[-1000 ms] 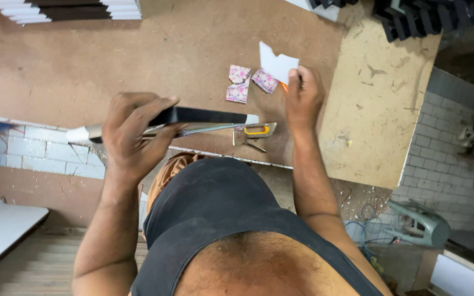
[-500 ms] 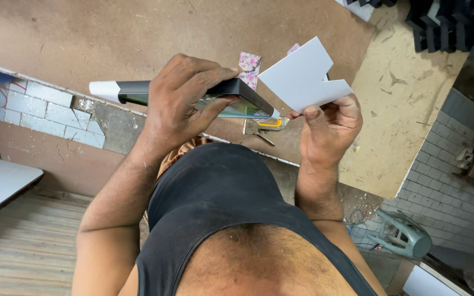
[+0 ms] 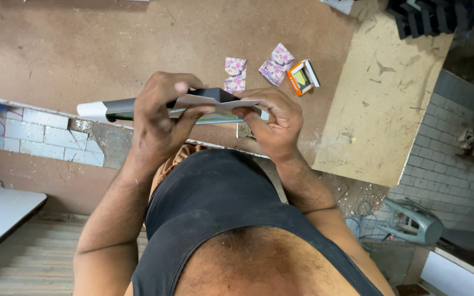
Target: The person places printed images into black frames and secures them with a stapler. They handle multiple frames, including landscape and calligraphy prints, and stack the finished items on the table.
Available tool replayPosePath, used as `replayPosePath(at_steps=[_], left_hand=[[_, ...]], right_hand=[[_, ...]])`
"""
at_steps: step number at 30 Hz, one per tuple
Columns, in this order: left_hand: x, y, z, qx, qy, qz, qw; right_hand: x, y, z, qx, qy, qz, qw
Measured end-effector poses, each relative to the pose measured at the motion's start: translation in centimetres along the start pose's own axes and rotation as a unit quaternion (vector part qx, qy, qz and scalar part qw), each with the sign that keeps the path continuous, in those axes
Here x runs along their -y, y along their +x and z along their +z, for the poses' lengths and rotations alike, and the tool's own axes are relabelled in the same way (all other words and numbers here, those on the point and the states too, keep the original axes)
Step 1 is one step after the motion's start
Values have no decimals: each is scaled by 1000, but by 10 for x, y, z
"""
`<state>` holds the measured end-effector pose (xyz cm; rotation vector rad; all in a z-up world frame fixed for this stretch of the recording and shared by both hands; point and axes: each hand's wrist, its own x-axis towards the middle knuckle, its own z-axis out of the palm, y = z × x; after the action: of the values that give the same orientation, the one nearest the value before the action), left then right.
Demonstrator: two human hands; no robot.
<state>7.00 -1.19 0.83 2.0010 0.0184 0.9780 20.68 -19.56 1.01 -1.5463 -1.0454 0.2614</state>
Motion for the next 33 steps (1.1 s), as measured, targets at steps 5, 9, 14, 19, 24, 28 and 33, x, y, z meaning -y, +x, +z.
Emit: replayPosePath(at_steps=[5,9,14,19,24,28,33], left_hand=[[-16,1,-3,-33,61,-15,997],[-16,-4,-8,11,54,-1,998],[-13,-13,-5,55,33,2,998],[-29,-27,0,87,80,-1,993],[-50,-27,12,95,92,-53,990],[-64,-25,19,148,122,-79,978],[-52,-18,21,159,106,-131,973]], right_hand=[[5,-1,-2,11,-18,-21,1000],[13,-2,-4,24,-27,-27,999],[16,-7,-12,48,-9,-20,999],[-18,7,-13,153,35,7,988],[-35,17,-6,336,399,316,793],[-41,14,-9,382,416,292,772],[-80,-13,-9,176,19,145,973]])
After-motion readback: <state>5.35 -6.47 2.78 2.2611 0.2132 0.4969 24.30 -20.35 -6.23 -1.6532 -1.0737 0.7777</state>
